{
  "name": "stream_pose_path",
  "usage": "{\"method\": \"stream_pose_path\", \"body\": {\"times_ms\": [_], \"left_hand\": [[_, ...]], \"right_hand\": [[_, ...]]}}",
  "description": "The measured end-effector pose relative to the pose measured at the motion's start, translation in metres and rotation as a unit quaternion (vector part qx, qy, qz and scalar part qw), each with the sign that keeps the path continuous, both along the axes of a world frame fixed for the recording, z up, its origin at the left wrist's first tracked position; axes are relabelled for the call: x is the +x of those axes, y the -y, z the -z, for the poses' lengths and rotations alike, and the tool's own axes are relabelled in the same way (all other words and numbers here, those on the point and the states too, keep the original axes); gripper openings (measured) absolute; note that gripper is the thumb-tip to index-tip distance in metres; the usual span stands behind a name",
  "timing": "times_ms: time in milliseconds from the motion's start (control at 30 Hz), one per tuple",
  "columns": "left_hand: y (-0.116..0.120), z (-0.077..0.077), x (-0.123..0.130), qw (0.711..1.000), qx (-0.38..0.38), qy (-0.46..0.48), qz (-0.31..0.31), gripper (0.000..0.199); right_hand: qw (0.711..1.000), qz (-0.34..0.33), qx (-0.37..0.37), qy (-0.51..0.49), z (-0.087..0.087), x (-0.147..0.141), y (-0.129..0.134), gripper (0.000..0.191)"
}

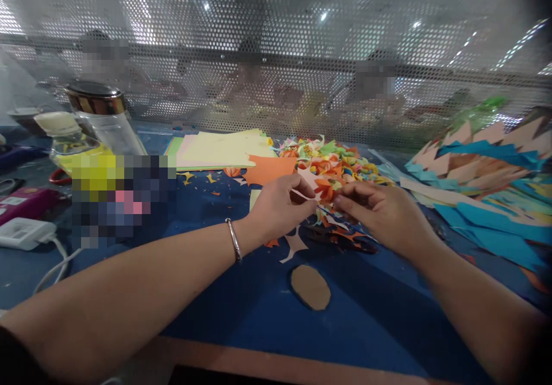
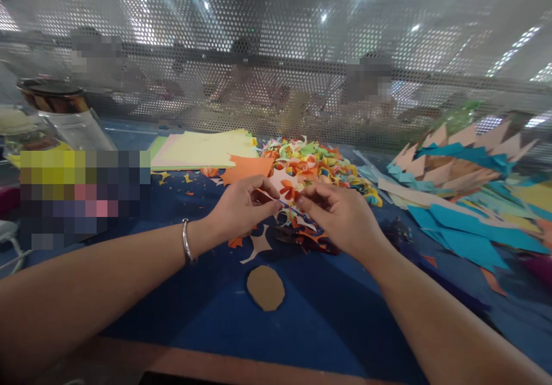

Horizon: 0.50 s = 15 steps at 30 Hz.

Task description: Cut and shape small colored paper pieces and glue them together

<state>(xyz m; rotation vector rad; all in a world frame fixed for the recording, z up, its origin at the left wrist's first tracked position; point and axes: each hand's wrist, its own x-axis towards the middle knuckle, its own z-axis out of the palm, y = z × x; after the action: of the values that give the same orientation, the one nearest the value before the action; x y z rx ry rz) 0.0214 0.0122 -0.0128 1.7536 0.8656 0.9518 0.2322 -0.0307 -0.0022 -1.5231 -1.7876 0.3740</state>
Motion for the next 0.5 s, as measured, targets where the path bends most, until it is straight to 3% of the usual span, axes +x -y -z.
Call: {"method": "stream_pose_path", "body": {"times_ms": [200,400,500], "left_hand": [[-0.001,0.002,0.0,0.999,0.021,-0.005,-0.024,0.011],[-0.01,0.009,0.002,0.995,0.054,0.071,-0.051,0.022],[-0.014,0.01,0.001,0.992,0.07,0.079,-0.073,0.029]], "right_hand": [[0.992,0.103,-0.055,-0.055,-0.009,0.028,-0.019,0.048],[0.98,0.19,-0.041,-0.04,-0.02,0.062,-0.062,0.019],[0.977,0.211,-0.039,-0.004,-0.023,0.077,-0.083,0.014]]}}
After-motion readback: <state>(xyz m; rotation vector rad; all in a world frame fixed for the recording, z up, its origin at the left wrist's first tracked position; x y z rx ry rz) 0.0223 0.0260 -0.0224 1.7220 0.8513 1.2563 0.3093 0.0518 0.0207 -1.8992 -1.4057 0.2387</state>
